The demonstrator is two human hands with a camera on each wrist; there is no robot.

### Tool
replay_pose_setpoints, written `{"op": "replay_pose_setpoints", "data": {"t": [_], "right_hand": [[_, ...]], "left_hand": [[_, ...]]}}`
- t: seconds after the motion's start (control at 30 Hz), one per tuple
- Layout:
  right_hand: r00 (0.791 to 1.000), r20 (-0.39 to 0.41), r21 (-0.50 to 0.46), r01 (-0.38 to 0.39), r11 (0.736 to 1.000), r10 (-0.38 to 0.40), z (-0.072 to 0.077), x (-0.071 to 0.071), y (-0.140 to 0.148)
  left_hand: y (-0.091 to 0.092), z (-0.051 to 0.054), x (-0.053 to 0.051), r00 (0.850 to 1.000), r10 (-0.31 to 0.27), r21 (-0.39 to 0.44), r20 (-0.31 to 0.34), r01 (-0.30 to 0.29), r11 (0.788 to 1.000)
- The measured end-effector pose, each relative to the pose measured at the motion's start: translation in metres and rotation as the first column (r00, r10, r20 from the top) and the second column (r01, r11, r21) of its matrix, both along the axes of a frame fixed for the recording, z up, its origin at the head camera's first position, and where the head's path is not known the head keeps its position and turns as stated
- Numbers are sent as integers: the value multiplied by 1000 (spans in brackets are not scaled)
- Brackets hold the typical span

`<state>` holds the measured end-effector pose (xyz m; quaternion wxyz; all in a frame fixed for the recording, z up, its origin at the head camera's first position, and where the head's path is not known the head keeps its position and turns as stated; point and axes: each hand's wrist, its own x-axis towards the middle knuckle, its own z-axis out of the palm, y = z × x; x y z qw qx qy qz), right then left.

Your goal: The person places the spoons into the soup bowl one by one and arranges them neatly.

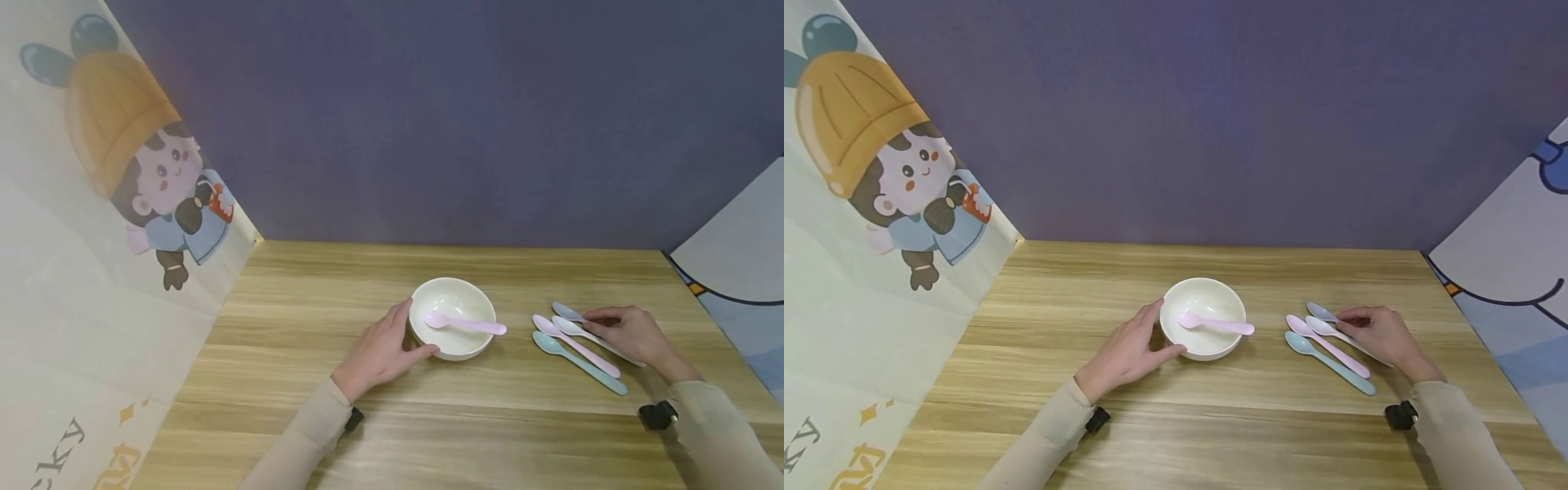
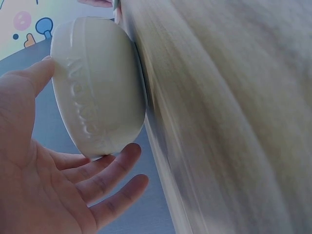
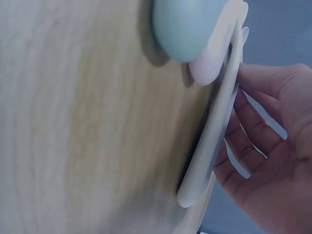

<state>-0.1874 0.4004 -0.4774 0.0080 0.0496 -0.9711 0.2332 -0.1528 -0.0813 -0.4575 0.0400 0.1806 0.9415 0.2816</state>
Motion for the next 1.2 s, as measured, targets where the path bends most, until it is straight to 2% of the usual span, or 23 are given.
{"op": "replay_pose_setpoints", "data": {"t": [0.17,0.7,1.2], "right_hand": [[1000,-7,7,-7,1000,7,3,1,-1],[998,69,-3,-1,1000,2,15,4,-4],[999,40,0,-19,1000,19,16,4,-6]], "left_hand": [[0,0,0,1000,-2,11,-3,2,1000],[-1,1,2,1000,-10,23,-8,10,1000],[-2,3,2,1000,-14,0,-15,14,1000]]}}
